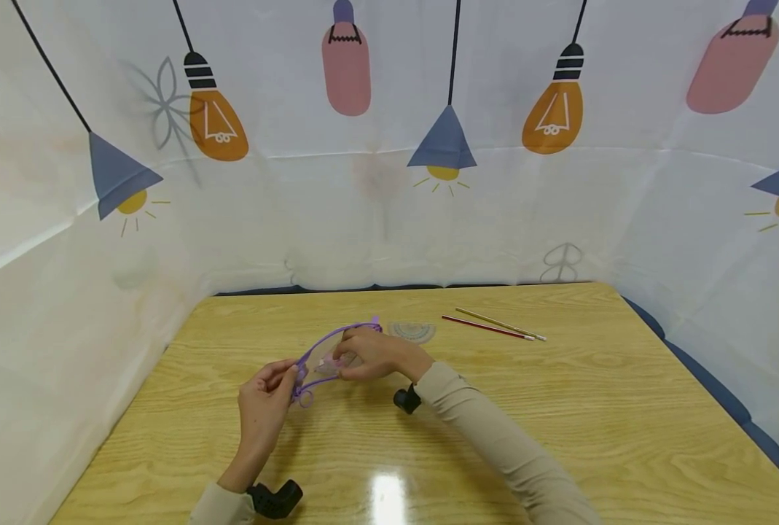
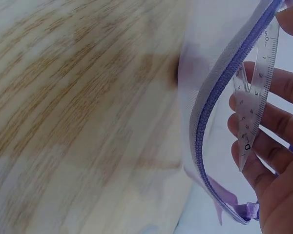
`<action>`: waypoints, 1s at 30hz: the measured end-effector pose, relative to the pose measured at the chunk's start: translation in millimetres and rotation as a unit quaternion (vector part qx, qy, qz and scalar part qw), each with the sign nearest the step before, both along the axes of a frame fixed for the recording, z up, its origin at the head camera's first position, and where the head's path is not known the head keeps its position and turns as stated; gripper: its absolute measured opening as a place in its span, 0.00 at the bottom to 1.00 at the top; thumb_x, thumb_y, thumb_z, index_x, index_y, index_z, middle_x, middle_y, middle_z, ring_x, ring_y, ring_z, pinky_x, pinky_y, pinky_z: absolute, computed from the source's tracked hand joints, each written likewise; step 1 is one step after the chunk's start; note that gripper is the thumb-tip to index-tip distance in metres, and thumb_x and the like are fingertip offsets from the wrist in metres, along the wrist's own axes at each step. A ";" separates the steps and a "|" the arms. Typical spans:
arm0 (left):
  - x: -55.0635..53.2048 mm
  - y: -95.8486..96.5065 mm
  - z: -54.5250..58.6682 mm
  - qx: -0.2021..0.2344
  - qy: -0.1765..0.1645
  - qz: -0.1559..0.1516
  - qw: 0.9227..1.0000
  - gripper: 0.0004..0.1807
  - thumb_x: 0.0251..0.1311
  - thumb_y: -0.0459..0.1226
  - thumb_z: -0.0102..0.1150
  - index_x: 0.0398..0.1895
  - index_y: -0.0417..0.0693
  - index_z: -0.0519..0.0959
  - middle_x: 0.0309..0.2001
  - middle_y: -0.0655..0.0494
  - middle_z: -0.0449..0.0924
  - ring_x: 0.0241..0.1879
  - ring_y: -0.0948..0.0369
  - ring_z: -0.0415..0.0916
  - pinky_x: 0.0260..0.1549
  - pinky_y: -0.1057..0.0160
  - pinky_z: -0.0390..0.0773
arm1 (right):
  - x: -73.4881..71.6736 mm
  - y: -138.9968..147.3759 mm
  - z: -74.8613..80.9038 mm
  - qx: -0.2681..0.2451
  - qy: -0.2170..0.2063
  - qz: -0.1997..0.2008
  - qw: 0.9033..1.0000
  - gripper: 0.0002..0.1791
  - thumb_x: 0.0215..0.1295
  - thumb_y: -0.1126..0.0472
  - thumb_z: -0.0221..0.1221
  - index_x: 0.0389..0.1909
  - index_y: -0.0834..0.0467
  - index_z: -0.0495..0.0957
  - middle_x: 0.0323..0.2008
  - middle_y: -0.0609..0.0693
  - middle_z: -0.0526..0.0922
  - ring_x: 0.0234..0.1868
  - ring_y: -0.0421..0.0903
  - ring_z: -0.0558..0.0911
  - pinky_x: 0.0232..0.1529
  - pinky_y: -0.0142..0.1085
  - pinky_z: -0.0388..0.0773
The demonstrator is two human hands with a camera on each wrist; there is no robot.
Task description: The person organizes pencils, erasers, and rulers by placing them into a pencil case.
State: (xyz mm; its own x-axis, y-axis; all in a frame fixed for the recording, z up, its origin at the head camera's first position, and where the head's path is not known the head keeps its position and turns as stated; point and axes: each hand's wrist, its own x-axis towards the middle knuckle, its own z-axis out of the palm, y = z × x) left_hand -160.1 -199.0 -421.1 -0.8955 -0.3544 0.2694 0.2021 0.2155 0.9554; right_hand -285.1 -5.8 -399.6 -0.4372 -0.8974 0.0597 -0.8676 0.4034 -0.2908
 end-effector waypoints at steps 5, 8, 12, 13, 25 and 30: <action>0.1 -0.4 0.2 0.003 -0.005 0.002 1.000 0.10 0.65 0.35 0.61 0.42 0.37 0.84 0.34 0.42 0.85 0.27 0.65 0.80 0.18 0.70 0.75 | -1.0 -1.5 -2.3 0.013 -0.010 -0.005 1.000 0.20 0.70 0.50 0.53 0.55 0.56 0.80 0.53 0.49 0.78 0.52 0.42 0.75 0.51 0.32 0.71; -0.3 -0.2 0.7 0.004 -0.008 0.002 1.000 0.10 0.65 0.35 0.61 0.42 0.36 0.84 0.34 0.42 0.85 0.27 0.65 0.80 0.18 0.69 0.76 | -2.6 -1.5 -4.1 0.013 -0.018 -0.007 1.000 0.19 0.70 0.51 0.54 0.55 0.56 0.80 0.53 0.48 0.78 0.52 0.42 0.75 0.52 0.32 0.71; 0.0 -0.3 0.7 0.005 -0.008 0.001 1.000 0.10 0.65 0.35 0.61 0.43 0.36 0.84 0.35 0.43 0.85 0.27 0.65 0.81 0.18 0.69 0.76 | -5.4 -2.3 -6.1 0.008 -0.025 0.001 1.000 0.19 0.68 0.51 0.55 0.54 0.57 0.80 0.52 0.48 0.79 0.53 0.42 0.75 0.52 0.31 0.70; 0.1 -0.4 0.7 0.006 -0.008 0.000 1.000 0.10 0.65 0.35 0.61 0.43 0.36 0.84 0.35 0.43 0.85 0.27 0.65 0.81 0.19 0.69 0.76 | -6.4 -2.7 -6.6 0.008 -0.025 0.004 1.000 0.19 0.68 0.52 0.56 0.54 0.57 0.80 0.52 0.48 0.79 0.53 0.42 0.75 0.52 0.31 0.70; 0.0 0.2 0.3 -0.001 -0.008 0.010 1.000 0.09 0.64 0.35 0.62 0.42 0.37 0.84 0.33 0.43 0.84 0.22 0.66 0.78 0.14 0.71 0.71 | -10.4 -7.0 -9.1 0.020 0.025 0.033 0.999 0.18 0.66 0.53 0.60 0.51 0.59 0.82 0.50 0.50 0.81 0.53 0.43 0.77 0.55 0.30 0.69; 0.8 0.2 1.1 -0.006 -0.010 0.013 1.000 0.09 0.65 0.35 0.62 0.42 0.38 0.84 0.32 0.43 0.84 0.20 0.66 0.75 0.13 0.71 0.69 | -9.8 -5.7 -10.1 0.036 0.035 0.035 0.998 0.17 0.68 0.53 0.60 0.51 0.58 0.82 0.50 0.48 0.82 0.54 0.42 0.77 0.55 0.29 0.69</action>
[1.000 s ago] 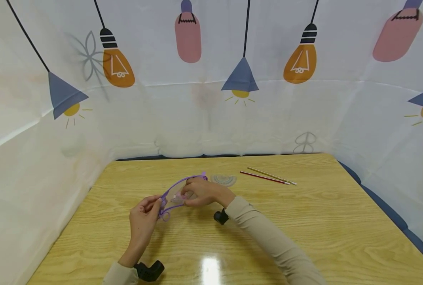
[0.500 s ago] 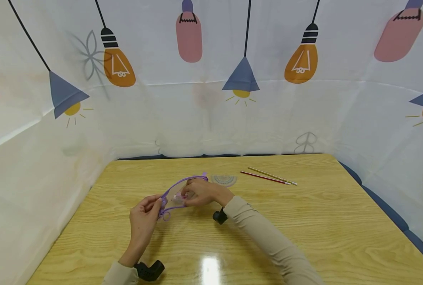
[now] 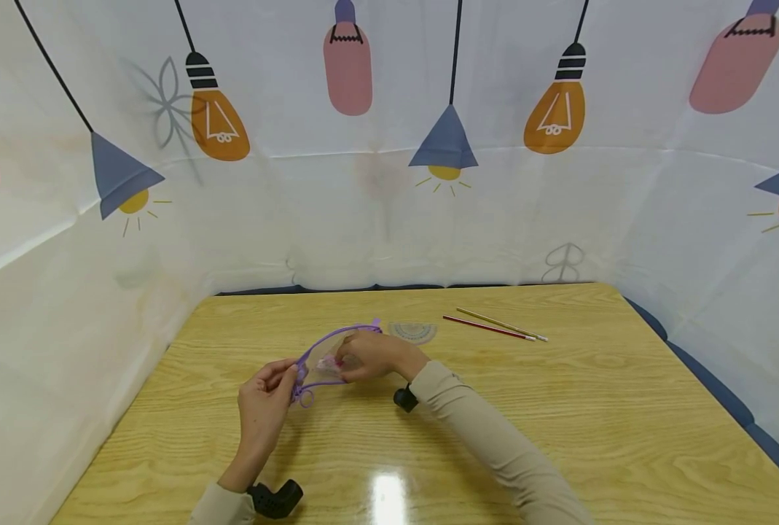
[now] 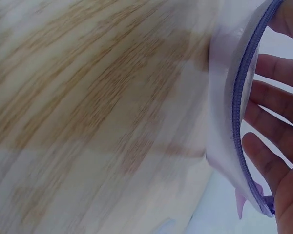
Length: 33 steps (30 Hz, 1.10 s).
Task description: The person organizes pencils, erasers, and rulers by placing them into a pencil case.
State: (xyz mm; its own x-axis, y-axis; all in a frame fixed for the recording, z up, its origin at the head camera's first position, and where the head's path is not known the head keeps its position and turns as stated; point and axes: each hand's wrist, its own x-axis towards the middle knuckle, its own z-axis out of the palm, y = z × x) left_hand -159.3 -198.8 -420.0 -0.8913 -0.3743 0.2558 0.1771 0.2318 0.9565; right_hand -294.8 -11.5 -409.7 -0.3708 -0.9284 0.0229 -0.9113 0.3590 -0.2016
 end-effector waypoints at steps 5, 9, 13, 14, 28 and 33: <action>0.7 0.2 0.3 -0.002 -0.003 -0.001 1.000 0.09 0.65 0.36 0.62 0.42 0.38 0.84 0.32 0.44 0.84 0.19 0.66 0.73 0.12 0.71 0.69 | 1.2 2.5 0.3 0.000 0.022 0.032 0.999 0.15 0.69 0.55 0.59 0.50 0.59 0.81 0.46 0.47 0.83 0.48 0.39 0.79 0.51 0.27 0.71; 0.9 0.2 0.2 -0.004 0.002 -0.002 1.000 0.10 0.65 0.36 0.62 0.42 0.38 0.84 0.33 0.43 0.84 0.20 0.66 0.74 0.13 0.71 0.71 | 1.4 3.5 0.1 -0.011 0.056 0.069 0.996 0.10 0.69 0.58 0.59 0.46 0.59 0.82 0.38 0.45 0.83 0.37 0.35 0.79 0.42 0.23 0.72; 0.9 0.1 0.4 -0.004 0.007 -0.001 1.000 0.10 0.65 0.36 0.62 0.42 0.38 0.84 0.32 0.43 0.85 0.20 0.66 0.76 0.14 0.70 0.73 | 3.2 3.9 0.0 -0.027 0.073 0.089 0.993 0.06 0.70 0.64 0.56 0.40 0.57 0.82 0.31 0.45 0.82 0.26 0.33 0.73 0.31 0.22 0.68; 0.8 -0.1 0.3 -0.003 0.007 -0.001 1.000 0.10 0.65 0.36 0.62 0.42 0.38 0.84 0.32 0.43 0.84 0.20 0.65 0.75 0.14 0.70 0.73 | 3.9 3.9 0.1 -0.028 0.074 0.089 0.993 0.06 0.71 0.65 0.56 0.38 0.57 0.82 0.29 0.44 0.82 0.24 0.34 0.71 0.29 0.22 0.66; 11.2 7.5 25.5 0.013 -0.004 -0.015 1.000 0.09 0.65 0.27 0.56 0.46 0.30 0.80 0.34 0.35 0.83 0.13 0.66 0.69 0.10 0.71 0.67 | 9.3 8.4 -1.3 -0.022 0.085 0.043 0.995 0.08 0.72 0.66 0.55 0.36 0.54 0.82 0.28 0.43 0.80 0.25 0.34 0.69 0.28 0.23 0.63; 2.3 -0.2 9.0 0.023 -0.001 -0.017 1.000 0.10 0.66 0.30 0.57 0.47 0.35 0.81 0.34 0.39 0.84 0.11 0.67 0.66 0.08 0.71 0.64 | 9.5 12.5 -1.1 -0.042 0.077 0.046 0.995 0.07 0.71 0.66 0.55 0.42 0.56 0.83 0.34 0.45 0.84 0.29 0.34 0.75 0.33 0.23 0.69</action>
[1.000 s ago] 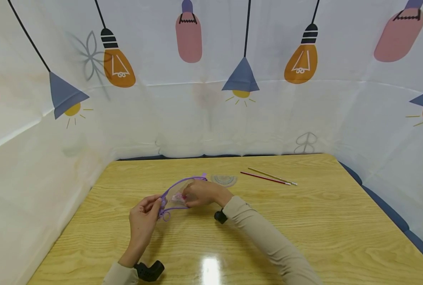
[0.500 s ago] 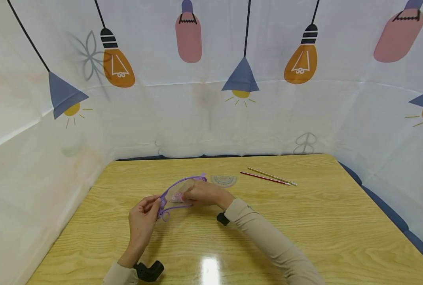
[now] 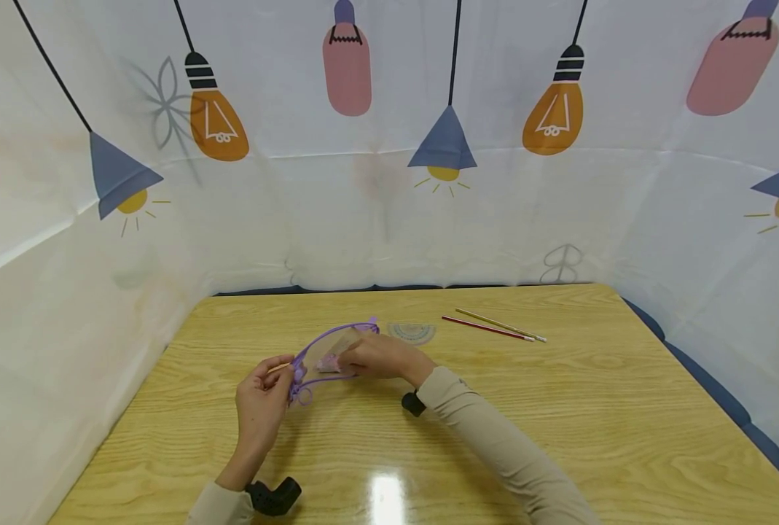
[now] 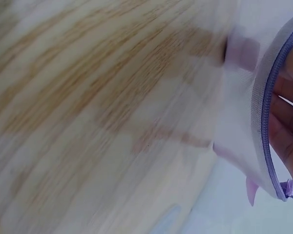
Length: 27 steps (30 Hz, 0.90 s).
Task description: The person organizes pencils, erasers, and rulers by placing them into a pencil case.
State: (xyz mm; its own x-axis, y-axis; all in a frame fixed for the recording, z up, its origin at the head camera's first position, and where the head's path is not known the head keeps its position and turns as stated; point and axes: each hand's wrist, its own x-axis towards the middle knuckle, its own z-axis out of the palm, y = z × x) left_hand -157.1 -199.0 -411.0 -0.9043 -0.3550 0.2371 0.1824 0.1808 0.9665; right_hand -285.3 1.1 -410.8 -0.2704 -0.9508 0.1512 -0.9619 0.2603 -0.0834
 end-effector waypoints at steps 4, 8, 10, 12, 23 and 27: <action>-3.7 -2.6 -5.6 -0.008 -0.006 0.006 1.000 0.10 0.66 0.34 0.59 0.46 0.39 0.84 0.30 0.43 0.84 0.09 0.67 0.62 0.08 0.71 0.63 | -0.2 3.3 1.5 -0.005 0.003 0.004 1.000 0.10 0.71 0.65 0.56 0.48 0.58 0.82 0.41 0.48 0.85 0.38 0.38 0.81 0.40 0.24 0.73; -4.2 -2.7 -5.3 -0.012 -0.004 0.009 1.000 0.11 0.66 0.34 0.59 0.46 0.39 0.84 0.28 0.43 0.83 0.09 0.67 0.61 0.07 0.70 0.62 | -0.3 6.7 5.1 -0.014 -0.005 0.009 1.000 0.12 0.70 0.67 0.56 0.51 0.61 0.81 0.43 0.51 0.85 0.41 0.40 0.82 0.42 0.25 0.75; -4.4 -2.8 -5.2 -0.012 -0.004 0.010 1.000 0.11 0.66 0.34 0.59 0.47 0.38 0.83 0.29 0.43 0.84 0.09 0.67 0.62 0.07 0.70 0.62 | -0.5 8.4 6.9 -0.016 -0.010 0.010 1.000 0.13 0.69 0.68 0.56 0.52 0.62 0.81 0.43 0.52 0.85 0.41 0.40 0.82 0.42 0.24 0.74; -4.8 -2.7 -5.1 -0.010 -0.002 0.011 1.000 0.11 0.66 0.34 0.59 0.47 0.37 0.83 0.30 0.43 0.84 0.09 0.67 0.63 0.07 0.70 0.62 | -0.4 9.8 8.5 -0.014 -0.012 0.009 1.000 0.13 0.69 0.69 0.55 0.52 0.62 0.80 0.43 0.51 0.85 0.40 0.39 0.82 0.41 0.24 0.74; -7.1 -3.6 -4.8 0.011 0.003 0.011 1.000 0.10 0.67 0.33 0.57 0.46 0.38 0.83 0.29 0.46 0.84 0.12 0.67 0.67 0.09 0.71 0.65 | 2.3 13.7 14.2 -0.020 0.037 -0.010 0.999 0.13 0.70 0.65 0.56 0.52 0.58 0.82 0.43 0.48 0.84 0.43 0.41 0.80 0.41 0.26 0.75; -6.1 -4.6 -3.8 0.019 -0.001 0.010 1.000 0.11 0.67 0.33 0.57 0.47 0.37 0.83 0.30 0.45 0.84 0.12 0.67 0.66 0.09 0.71 0.65 | 3.5 14.9 15.7 -0.023 0.058 -0.033 0.998 0.11 0.70 0.61 0.58 0.49 0.54 0.84 0.42 0.45 0.84 0.42 0.39 0.80 0.39 0.27 0.75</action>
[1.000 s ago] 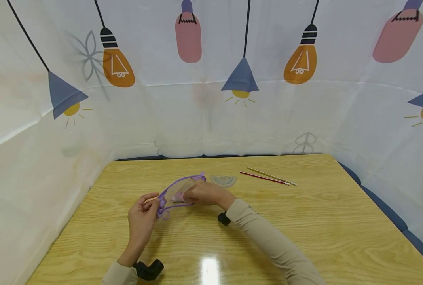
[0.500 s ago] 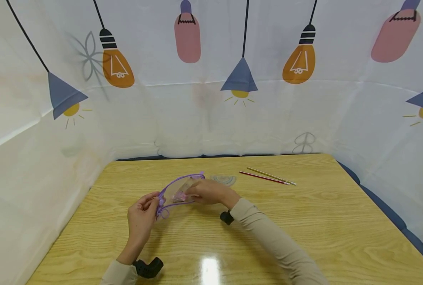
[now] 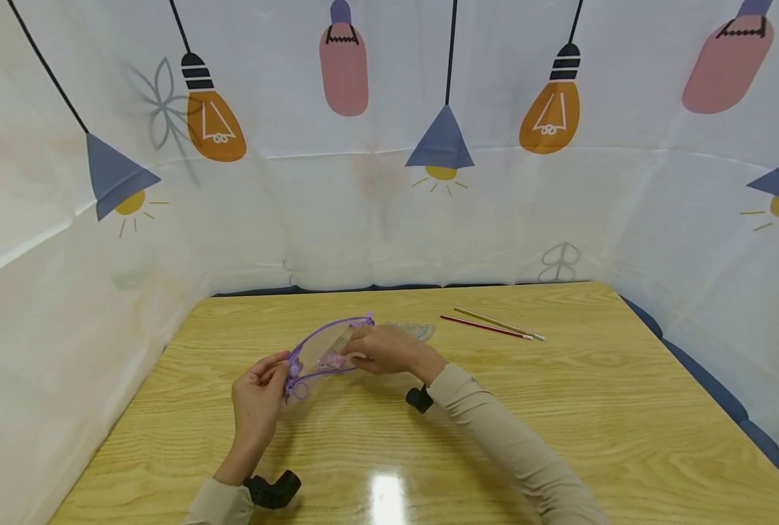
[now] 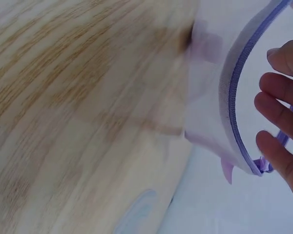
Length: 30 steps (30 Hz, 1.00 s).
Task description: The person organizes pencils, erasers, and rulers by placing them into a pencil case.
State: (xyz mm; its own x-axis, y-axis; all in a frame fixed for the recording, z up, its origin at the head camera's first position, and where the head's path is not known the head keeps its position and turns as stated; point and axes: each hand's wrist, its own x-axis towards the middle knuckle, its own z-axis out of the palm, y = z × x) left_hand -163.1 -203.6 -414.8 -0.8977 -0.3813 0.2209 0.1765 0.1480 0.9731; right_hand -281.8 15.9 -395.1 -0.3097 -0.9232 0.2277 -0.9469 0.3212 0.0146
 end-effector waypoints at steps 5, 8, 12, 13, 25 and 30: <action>-0.3 -0.2 1.2 0.006 -0.007 0.001 1.000 0.11 0.67 0.34 0.57 0.47 0.37 0.83 0.30 0.49 0.84 0.12 0.67 0.64 0.09 0.72 0.63 | 1.0 3.0 2.3 -0.002 0.001 -0.020 1.000 0.10 0.69 0.59 0.59 0.47 0.54 0.84 0.44 0.44 0.84 0.45 0.39 0.81 0.42 0.28 0.76; -0.6 0.3 1.9 0.011 -0.014 0.005 1.000 0.11 0.67 0.34 0.57 0.47 0.37 0.83 0.29 0.50 0.84 0.13 0.68 0.65 0.10 0.72 0.64 | 3.1 6.6 5.7 -0.004 -0.008 -0.030 1.000 0.10 0.68 0.59 0.59 0.46 0.55 0.84 0.45 0.46 0.84 0.46 0.40 0.80 0.44 0.29 0.76; -2.1 0.1 2.0 0.020 -0.019 0.010 1.000 0.11 0.67 0.34 0.58 0.47 0.37 0.83 0.29 0.51 0.84 0.14 0.68 0.66 0.10 0.72 0.64 | 5.6 12.8 11.5 -0.021 -0.017 -0.040 0.999 0.09 0.68 0.60 0.60 0.46 0.56 0.84 0.46 0.46 0.83 0.46 0.41 0.80 0.44 0.30 0.76; -2.6 0.0 1.9 0.024 -0.019 0.012 0.999 0.11 0.67 0.33 0.58 0.47 0.37 0.83 0.30 0.50 0.84 0.14 0.68 0.66 0.10 0.73 0.64 | 6.0 14.4 13.1 -0.026 -0.018 -0.042 0.999 0.09 0.68 0.60 0.60 0.46 0.56 0.84 0.46 0.46 0.83 0.46 0.41 0.80 0.44 0.31 0.77; -4.4 -0.7 1.3 0.051 -0.010 0.016 0.999 0.11 0.66 0.32 0.58 0.47 0.34 0.82 0.28 0.50 0.84 0.15 0.68 0.67 0.10 0.73 0.65 | 10.8 32.3 34.3 -0.088 -0.039 -0.056 0.994 0.12 0.65 0.61 0.62 0.49 0.57 0.81 0.44 0.50 0.83 0.44 0.45 0.80 0.41 0.35 0.77; -4.6 -0.6 1.3 0.064 -0.010 0.017 0.998 0.11 0.66 0.31 0.58 0.46 0.33 0.82 0.27 0.51 0.84 0.15 0.68 0.68 0.10 0.74 0.65 | 10.7 39.9 39.2 -0.097 -0.047 -0.077 0.991 0.15 0.66 0.60 0.62 0.52 0.57 0.80 0.49 0.51 0.82 0.51 0.47 0.78 0.48 0.40 0.76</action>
